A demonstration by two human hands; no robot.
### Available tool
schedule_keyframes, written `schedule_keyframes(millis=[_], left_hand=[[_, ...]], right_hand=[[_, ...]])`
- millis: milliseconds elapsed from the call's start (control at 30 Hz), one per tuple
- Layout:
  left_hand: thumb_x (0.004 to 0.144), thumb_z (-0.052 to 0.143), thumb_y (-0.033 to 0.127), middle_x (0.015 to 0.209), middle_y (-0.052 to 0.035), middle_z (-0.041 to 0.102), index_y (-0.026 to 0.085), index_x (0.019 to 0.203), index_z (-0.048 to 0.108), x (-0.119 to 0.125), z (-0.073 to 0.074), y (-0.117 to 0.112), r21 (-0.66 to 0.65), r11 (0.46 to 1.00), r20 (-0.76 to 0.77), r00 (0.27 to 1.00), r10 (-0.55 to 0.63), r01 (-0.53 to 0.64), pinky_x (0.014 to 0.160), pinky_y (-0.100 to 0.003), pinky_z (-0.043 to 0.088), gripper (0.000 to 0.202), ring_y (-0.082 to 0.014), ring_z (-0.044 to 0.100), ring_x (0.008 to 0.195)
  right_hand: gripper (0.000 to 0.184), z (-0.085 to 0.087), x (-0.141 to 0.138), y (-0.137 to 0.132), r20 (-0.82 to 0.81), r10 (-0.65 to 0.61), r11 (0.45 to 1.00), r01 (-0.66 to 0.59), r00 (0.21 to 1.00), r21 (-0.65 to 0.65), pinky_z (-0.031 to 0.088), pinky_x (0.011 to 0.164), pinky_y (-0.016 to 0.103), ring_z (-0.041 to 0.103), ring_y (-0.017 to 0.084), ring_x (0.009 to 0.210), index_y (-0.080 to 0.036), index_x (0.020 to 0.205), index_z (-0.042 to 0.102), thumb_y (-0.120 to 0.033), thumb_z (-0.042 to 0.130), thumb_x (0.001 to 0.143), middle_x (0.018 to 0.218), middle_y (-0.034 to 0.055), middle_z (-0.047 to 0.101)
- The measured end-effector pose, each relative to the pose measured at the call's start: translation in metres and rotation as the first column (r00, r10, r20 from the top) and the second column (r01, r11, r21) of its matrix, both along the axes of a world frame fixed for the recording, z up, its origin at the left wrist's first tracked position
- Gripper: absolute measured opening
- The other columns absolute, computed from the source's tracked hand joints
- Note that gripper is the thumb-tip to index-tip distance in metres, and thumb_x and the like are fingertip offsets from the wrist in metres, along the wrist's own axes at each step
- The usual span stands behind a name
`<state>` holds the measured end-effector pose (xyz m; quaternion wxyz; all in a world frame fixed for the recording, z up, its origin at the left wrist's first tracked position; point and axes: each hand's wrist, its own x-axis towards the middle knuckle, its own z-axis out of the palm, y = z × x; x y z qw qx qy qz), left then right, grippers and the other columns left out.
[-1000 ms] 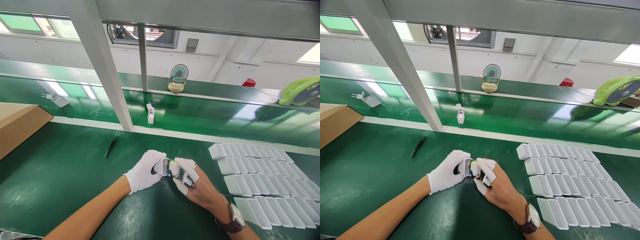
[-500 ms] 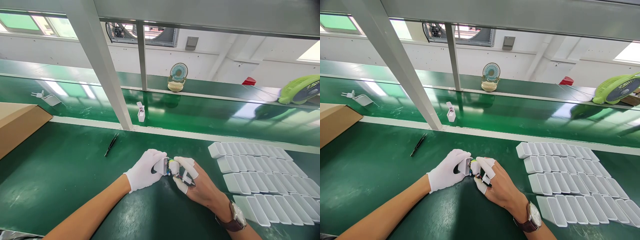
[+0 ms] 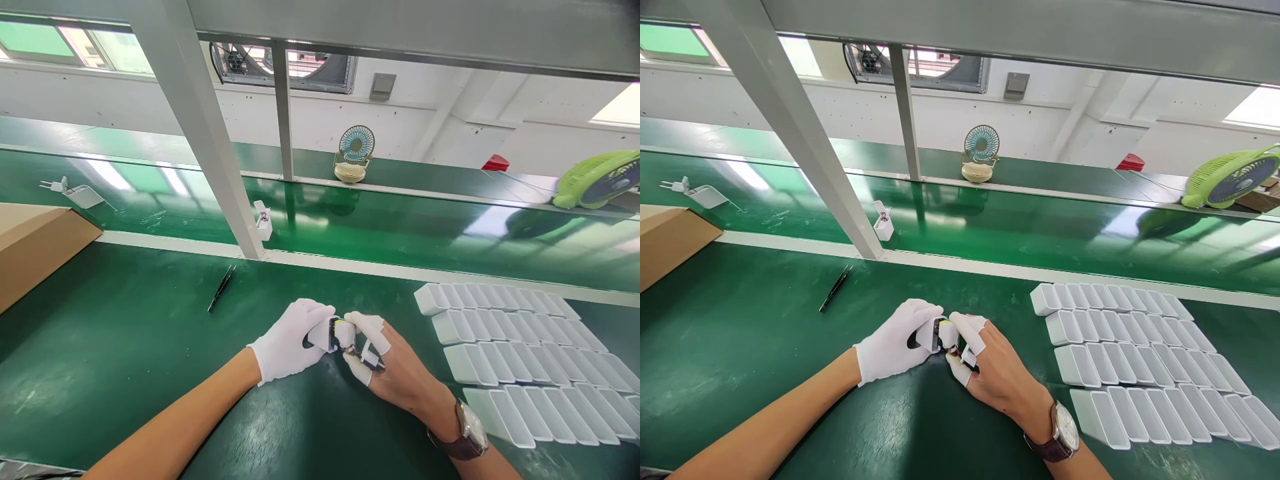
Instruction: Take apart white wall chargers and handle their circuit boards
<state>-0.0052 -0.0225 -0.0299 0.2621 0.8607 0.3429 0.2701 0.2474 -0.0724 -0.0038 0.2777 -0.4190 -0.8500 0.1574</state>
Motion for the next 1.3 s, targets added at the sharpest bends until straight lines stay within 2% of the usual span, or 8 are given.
schedule_keyframes(millis=[300,633,1000,1100,1200,1300], left_hand=[[0.078,0.066,0.012,0.131,-0.0092,0.058,0.029,0.14,0.047,0.001,0.002,0.0,0.0,1.0,0.002,1.0,-0.002,0.002,0.103,-0.047,0.048,0.066,-0.0285,0.053,0.122],[0.08,0.066,0.014,0.132,-0.0093,0.057,0.029,0.141,0.045,0.001,0.002,0.001,0.012,1.0,0.004,1.0,-0.005,0.005,0.104,-0.048,0.047,0.066,-0.0285,0.053,0.122],[0.078,0.067,0.013,0.129,-0.0087,0.06,0.03,0.139,0.047,0.002,0.004,0.0,0.016,1.0,0.004,1.0,-0.009,0.009,0.101,-0.047,0.048,0.066,-0.0287,0.054,0.12],[0.078,0.067,0.013,0.128,-0.0079,0.06,0.03,0.138,0.048,0.004,0.006,-0.002,0.012,1.0,0.006,1.0,-0.016,0.016,0.1,-0.045,0.048,0.065,-0.0281,0.054,0.119],[0.08,0.068,0.017,0.126,-0.0083,0.061,0.029,0.134,0.05,0.009,0.011,-0.003,0.017,1.0,-0.012,1.0,-0.008,0.008,0.098,-0.045,0.048,0.059,-0.0285,0.055,0.117],[0.075,0.074,0.025,0.114,-0.0087,0.062,0.025,0.122,0.057,0.014,0.021,-0.003,0.047,0.998,-0.099,0.994,0.051,-0.047,0.091,-0.046,0.048,0.05,-0.0307,0.057,0.109]], right_hand=[[0.068,0.003,-0.001,0.0,0.023,-0.011,1.0,0.011,1.0,0.019,0.059,0.098,0.052,0.061,0.032,0.121,-0.024,0.155,0.031,-0.017,0.059,0.094,0.129,0.014,0.064],[0.068,0.0,0.0,-0.001,0.01,-0.006,0.999,0.006,1.0,0.048,0.058,0.1,0.051,0.059,0.031,0.124,-0.024,0.156,0.031,-0.017,0.06,0.094,0.131,0.0137,0.063],[0.067,0.001,-0.005,0.001,0.012,-0.004,0.995,0.003,1.0,0.096,0.058,0.1,0.053,0.063,0.032,0.12,-0.024,0.155,0.033,-0.018,0.06,0.094,0.128,0.0141,0.065],[0.065,-0.001,-0.008,0.001,0.021,-0.012,0.998,0.01,1.0,0.068,0.057,0.101,0.054,0.062,0.033,0.12,-0.023,0.154,0.035,-0.02,0.061,0.095,0.126,0.0149,0.066],[0.064,-0.004,-0.012,-0.001,0.007,-0.037,0.999,0.037,0.999,-0.001,0.06,0.095,0.051,0.065,0.032,0.114,-0.024,0.154,0.035,-0.025,0.062,0.096,0.123,0.0149,0.067],[0.074,-0.006,-0.014,-0.007,-0.058,-0.117,0.988,0.11,0.991,-0.107,0.062,0.091,0.048,0.067,0.03,0.11,-0.025,0.157,0.029,-0.034,0.067,0.094,0.13,0.0157,0.064]])
